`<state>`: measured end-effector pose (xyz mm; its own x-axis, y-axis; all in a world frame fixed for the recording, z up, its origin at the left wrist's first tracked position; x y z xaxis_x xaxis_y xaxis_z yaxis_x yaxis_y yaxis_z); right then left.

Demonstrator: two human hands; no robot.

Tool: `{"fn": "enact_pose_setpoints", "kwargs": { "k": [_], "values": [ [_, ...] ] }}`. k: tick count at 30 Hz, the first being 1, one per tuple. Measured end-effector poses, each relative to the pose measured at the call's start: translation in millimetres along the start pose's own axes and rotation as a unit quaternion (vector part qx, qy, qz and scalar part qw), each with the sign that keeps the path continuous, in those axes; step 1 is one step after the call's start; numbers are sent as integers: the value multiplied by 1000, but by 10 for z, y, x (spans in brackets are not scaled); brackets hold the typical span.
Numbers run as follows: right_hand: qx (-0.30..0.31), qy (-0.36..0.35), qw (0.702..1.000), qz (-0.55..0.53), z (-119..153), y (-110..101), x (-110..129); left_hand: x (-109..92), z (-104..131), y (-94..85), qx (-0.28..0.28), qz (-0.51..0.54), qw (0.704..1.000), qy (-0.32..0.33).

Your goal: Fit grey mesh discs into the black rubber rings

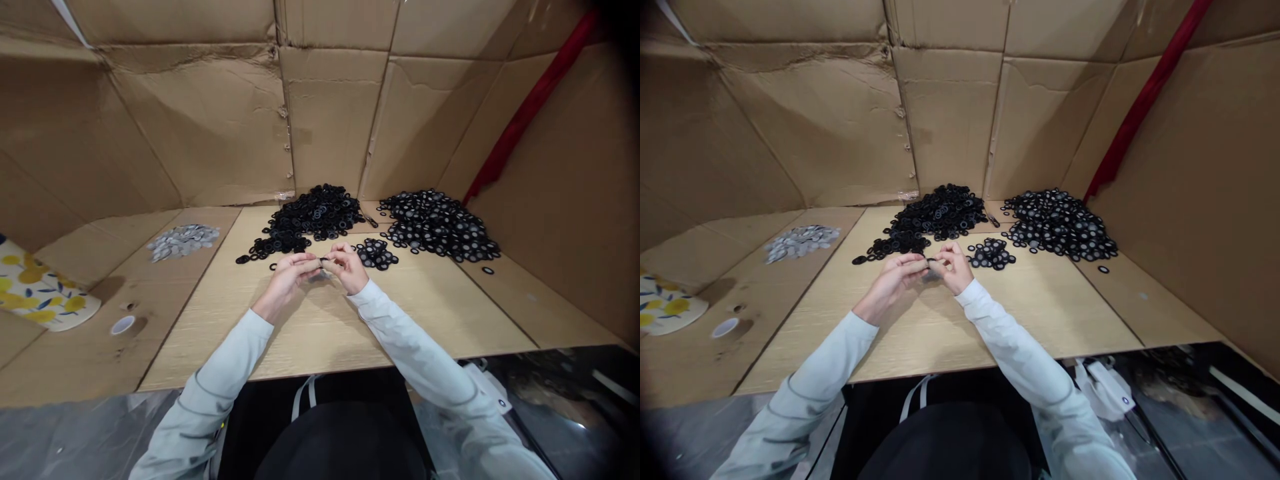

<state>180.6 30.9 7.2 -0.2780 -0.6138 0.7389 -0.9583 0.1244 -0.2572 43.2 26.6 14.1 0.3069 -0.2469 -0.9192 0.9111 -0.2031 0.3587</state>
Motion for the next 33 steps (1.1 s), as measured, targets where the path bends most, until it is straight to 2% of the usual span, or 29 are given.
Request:
{"fn": "enact_pose_setpoints", "kwargs": {
  "k": [5, 10, 13, 16, 18, 23, 26, 33],
  "values": [
    [-48, 13, 998, 48, 1, -12, -45, 37, 35, 17, -21, -13, 1000, 17],
    [-11, 17, 1000, -12, -16, 6, -69, 58, 13, 26, -21, 34, 999, 21],
    [-24, 21, 999, -15, -14, 14, -68, 116, -30, 51, 17, 103, 994, -34],
    [-43, -3, 999, 0, 2, 37, -46, 202, -54, 100, 69, 193, 970, -132],
    [-41, -16, 999, 7, 17, 60, -35, 230, -57, 114, 77, 242, 954, -158],
    [-19, -29, 998, 46, 35, 75, -6, 230, -46, 111, 80, 268, 944, -172],
    [-6, -63, 993, 102, 36, 62, 33, 224, -41, 112, 68, 264, 947, -171],
    [-1, -155, 959, 236, 46, 48, 104, 270, -76, 118, 30, 250, 954, -165]
  ]
}}
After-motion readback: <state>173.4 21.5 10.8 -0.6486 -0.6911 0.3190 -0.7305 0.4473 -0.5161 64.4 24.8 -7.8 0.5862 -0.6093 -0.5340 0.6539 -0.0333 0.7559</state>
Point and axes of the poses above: each hand's wrist, its own z-axis away from the middle knuckle, its own y-axis out of the palm, x = y × z, the point moved 3 cm from there along -z, towards the middle knuckle, and after that the axes turned 8 degrees about -y, right-handed, at the moved point
